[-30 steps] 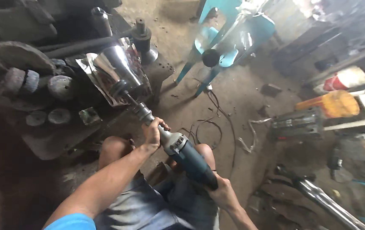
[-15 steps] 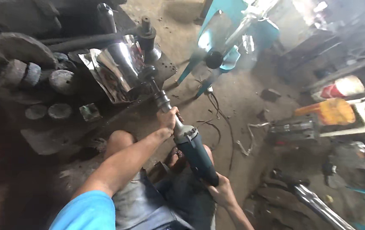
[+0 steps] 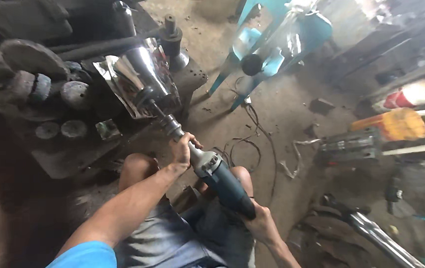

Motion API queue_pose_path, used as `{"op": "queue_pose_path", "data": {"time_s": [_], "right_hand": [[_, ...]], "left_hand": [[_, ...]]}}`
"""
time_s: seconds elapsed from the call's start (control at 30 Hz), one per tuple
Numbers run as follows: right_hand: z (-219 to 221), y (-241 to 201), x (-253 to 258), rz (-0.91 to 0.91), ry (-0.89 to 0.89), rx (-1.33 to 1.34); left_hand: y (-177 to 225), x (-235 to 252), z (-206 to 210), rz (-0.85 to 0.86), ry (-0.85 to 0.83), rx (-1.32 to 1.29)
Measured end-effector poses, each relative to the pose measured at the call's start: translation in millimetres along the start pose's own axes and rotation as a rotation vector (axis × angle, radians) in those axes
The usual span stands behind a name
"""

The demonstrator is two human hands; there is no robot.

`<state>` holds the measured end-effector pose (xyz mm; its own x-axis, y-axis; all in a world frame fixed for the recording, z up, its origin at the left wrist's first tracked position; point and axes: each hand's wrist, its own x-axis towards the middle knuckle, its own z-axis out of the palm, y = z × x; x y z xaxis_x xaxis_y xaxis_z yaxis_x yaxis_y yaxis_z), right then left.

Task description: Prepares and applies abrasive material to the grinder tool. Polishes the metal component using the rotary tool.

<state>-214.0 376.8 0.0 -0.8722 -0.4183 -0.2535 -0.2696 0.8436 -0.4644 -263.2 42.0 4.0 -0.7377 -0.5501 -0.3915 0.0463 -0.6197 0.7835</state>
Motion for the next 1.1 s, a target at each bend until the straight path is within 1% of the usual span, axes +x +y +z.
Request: {"op": "queue_pose_path", "data": {"time_s": [0.13, 0.23, 0.33, 0.47, 0.57, 0.73, 0.8, 0.93, 1.1], "right_hand": [[-1.1, -0.9, -0.3, 0.031, -0.008, 0.039], [-3.0, 1.7, 1.1, 0.032, -0.002, 0.075], [-5.9, 1.9, 3.0, 0.094, -0.034, 0.149], [-6.2, 4.1, 7.7, 0.133, -0.038, 0.191], [-6.3, 5.3, 9.8, 0.135, -0.041, 0.201], [-6.7, 2.4, 3.3, 0.111, -0.035, 0.144], [-5.8, 1.4, -0.2, 0.085, -0.024, 0.117], [-3.4, 0.9, -3.3, 0.016, 0.006, 0.034], [-0.9, -2.4, -2.5, 0.002, 0.01, 0.015]], "left_hand": [[0.0, 1.1, 5.0, -0.003, -0.018, 0.021], [4.0, 1.0, 17.7, -0.052, 0.005, 0.075], [8.4, 2.1, 29.9, -0.142, -0.001, 0.15], [6.2, 12.2, 45.7, -0.187, 0.022, 0.157], [3.7, 16.3, 48.5, -0.193, 0.022, 0.173], [14.5, -0.4, 39.1, -0.191, 0.022, 0.179], [7.2, 0.3, 29.3, -0.144, 0.027, 0.134], [-0.2, -1.6, 6.2, -0.045, -0.021, 0.061], [-1.1, 0.5, -0.3, -0.008, -0.011, 0.009]]}}
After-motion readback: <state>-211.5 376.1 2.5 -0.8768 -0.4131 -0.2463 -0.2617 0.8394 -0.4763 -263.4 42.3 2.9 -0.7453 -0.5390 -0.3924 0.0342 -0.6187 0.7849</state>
